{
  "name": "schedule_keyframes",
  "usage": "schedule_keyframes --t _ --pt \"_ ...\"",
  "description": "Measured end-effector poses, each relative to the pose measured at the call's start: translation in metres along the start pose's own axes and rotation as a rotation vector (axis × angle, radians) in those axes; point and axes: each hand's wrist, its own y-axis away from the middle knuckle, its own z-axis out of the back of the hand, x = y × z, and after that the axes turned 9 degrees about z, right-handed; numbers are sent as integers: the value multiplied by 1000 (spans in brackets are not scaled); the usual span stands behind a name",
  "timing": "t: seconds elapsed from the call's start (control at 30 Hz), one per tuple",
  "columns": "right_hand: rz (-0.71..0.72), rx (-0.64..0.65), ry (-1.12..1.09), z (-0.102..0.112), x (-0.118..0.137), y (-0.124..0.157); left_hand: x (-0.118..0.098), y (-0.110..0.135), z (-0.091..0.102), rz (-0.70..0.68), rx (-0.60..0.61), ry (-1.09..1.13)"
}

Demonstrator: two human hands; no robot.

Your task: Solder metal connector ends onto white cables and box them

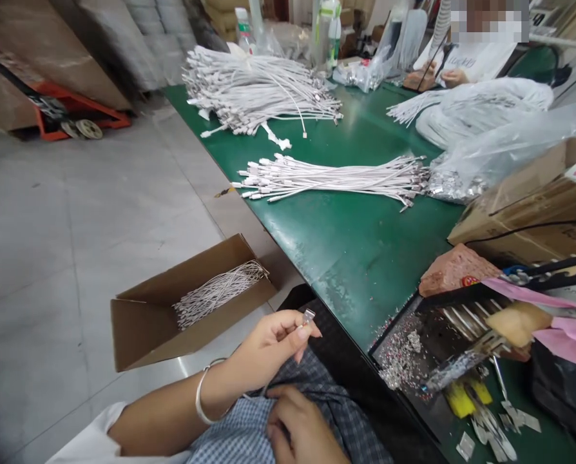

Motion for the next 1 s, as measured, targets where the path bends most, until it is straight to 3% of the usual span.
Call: schedule_keyframes --t 0.17,0.4,0.47,0.6,0.8,1.0 --pt "-128 -172 61 18 23 15 -2 7 -4 107 390 -287" --pt "-173 -563 191 60 64 28 4 -4 -30 -26 708 -487" --pt "-151 -641 202 71 74 35 3 -4 -36 -23 710 -494" --pt "-84 -708 151 82 85 41 -3 0 -39 19 599 -481" --pt "-80 -786 54 76 83 40 -7 -2 -41 96 606 -386" --pt "-8 -764 174 75 82 43 -9 -5 -44 79 551 -455"
